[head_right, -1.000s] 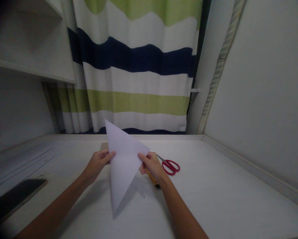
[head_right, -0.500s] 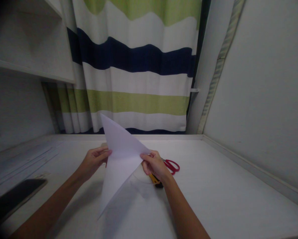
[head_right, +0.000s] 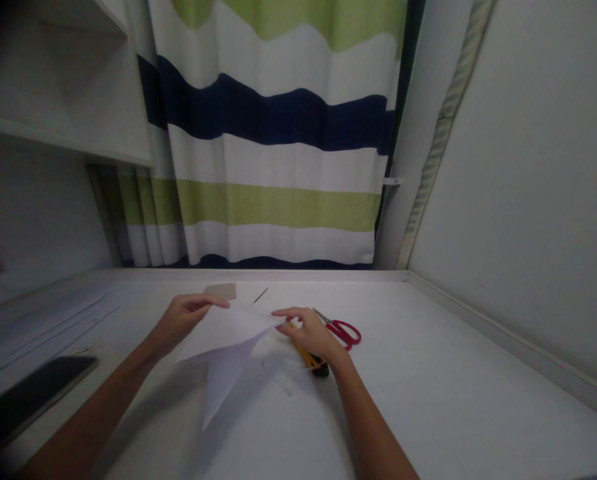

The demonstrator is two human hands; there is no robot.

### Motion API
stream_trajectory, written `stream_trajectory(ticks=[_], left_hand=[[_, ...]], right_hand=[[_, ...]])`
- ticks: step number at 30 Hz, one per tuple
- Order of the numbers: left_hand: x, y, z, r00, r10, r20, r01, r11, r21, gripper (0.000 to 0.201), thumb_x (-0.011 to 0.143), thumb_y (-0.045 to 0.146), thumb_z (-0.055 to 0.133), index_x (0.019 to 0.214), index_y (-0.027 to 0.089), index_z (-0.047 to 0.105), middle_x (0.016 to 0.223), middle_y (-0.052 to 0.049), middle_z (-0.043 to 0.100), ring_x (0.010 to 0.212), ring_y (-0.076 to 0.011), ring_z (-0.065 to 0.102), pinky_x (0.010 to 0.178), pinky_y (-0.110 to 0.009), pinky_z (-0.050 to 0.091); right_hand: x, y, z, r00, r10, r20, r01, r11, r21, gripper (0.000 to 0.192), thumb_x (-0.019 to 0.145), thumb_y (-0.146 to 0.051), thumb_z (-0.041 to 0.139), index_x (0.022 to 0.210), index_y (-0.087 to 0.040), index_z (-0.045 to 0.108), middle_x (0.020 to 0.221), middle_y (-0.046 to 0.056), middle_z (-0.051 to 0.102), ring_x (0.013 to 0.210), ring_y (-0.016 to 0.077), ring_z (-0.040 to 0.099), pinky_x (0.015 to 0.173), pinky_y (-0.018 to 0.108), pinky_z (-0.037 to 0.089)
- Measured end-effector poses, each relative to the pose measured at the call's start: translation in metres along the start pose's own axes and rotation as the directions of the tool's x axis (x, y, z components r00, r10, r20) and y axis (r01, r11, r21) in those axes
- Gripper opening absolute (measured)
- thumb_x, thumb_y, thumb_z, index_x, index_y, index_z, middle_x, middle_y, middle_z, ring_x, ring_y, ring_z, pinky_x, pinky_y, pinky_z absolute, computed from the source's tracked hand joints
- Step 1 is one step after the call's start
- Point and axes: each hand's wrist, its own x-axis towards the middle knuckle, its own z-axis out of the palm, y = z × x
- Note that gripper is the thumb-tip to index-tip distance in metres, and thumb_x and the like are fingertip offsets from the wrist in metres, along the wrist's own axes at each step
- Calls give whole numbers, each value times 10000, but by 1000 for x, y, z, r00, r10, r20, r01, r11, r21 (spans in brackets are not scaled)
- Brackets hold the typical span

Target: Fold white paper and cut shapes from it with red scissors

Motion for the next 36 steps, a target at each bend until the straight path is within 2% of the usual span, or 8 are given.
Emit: stream_trajectory(ticks=[3,8,11,14,20,25,30,36], left_hand=[[-1,2,2,997,-18,73,16,999,38,154,604,218,532,622,178,680,458,-23,569,398,-118,470,396,-213,349],[-3,0,8,991,-52,124,50,999,23,143,607,209,542,636,167,675,418,0,526,362,-96,421,366,-197,315],[-3,-4,9,991,-53,126,62,995,-73,184,583,212,591,745,175,669,660,-47,629,550,-150,542,498,-227,404],[-3,-7,8,966,-92,243,119,988,-98,331,608,234,586,936,195,608,890,-63,621,810,-208,555,677,-280,423],[-3,-12,5,880,-214,424,221,975,35,390,701,327,494,1054,161,516,899,-57,607,795,-190,556,678,-292,417],[-4,-18,2,879,-286,382,303,953,16,513,704,340,502,1180,198,373,760,-30,587,570,-133,559,477,-232,412],[-6,-9,0,872,-243,425,297,953,-65,546,720,317,503,1218,249,289,595,31,529,464,-102,533,391,-184,375],[-8,0,-2,854,-206,477,285,954,-98,543,748,293,473,1236,286,233,621,17,570,462,-113,562,364,-165,363]], right_hand=[[-3,-7,8,990,-137,20,137,954,-267,431,680,-191,540,1104,-248,493,1098,56,539,1020,208,451,893,422,263],[-7,-17,32,967,-194,163,236,924,-300,626,630,-15,455,1197,-270,380,1106,38,535,959,198,499,827,321,347],[-5,-16,37,982,-179,62,189,959,-213,498,673,-40,415,1122,-252,463,1017,27,580,856,189,540,760,281,380],[-2,-12,35,989,-119,-87,110,989,-97,287,775,-149,348,980,-193,543,823,25,611,679,158,546,627,245,405],[2,-8,24,952,-69,-299,90,994,57,243,773,-220,394,970,-165,524,877,36,581,789,161,519,699,257,395],[3,-9,17,955,15,-295,69,960,273,281,743,-244,445,1007,-177,513,940,42,576,847,173,519,731,272,406],[2,-9,14,961,207,-185,-55,793,607,274,718,-265,488,978,-183,512,856,24,613,696,155,568,630,260,437],[2,-7,13,937,306,-166,-118,728,675,300,694,-212,495,991,-184,526,836,25,634,657,156,586,575,248,443]])
